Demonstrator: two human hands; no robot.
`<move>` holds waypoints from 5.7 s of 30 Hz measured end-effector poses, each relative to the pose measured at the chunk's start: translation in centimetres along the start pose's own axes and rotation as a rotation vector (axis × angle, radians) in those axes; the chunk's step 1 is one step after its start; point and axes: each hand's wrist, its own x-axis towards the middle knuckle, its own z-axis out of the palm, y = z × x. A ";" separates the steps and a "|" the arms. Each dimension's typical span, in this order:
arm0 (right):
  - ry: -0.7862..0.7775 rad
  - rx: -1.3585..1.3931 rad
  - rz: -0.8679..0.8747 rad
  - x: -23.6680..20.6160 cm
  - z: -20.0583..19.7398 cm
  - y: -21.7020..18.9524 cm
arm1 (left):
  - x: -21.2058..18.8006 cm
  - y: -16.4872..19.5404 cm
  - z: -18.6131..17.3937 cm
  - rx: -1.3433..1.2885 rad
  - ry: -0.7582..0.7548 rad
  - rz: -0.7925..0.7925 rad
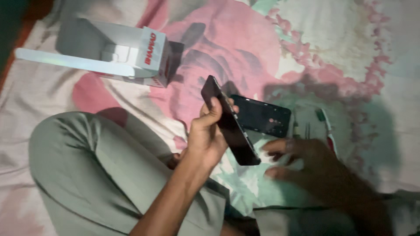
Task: The person disassembles a smartphone, removes the back cover, and uses a screwdriver to detach internal components. They then use a toothbrush to clean the back cover and reassemble the phone.
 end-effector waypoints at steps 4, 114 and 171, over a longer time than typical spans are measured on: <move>0.227 -0.466 0.371 -1.5 -3.7 4.9 | 0.2 -0.3 0.3 0.074 0.082 -0.059; 0.382 0.621 0.262 -0.2 0.8 -0.8 | -2.7 -0.8 4.9 0.386 -0.149 -0.729; 0.047 -0.526 0.472 -0.7 -1.0 9.5 | -0.4 6.0 3.3 0.714 0.246 0.104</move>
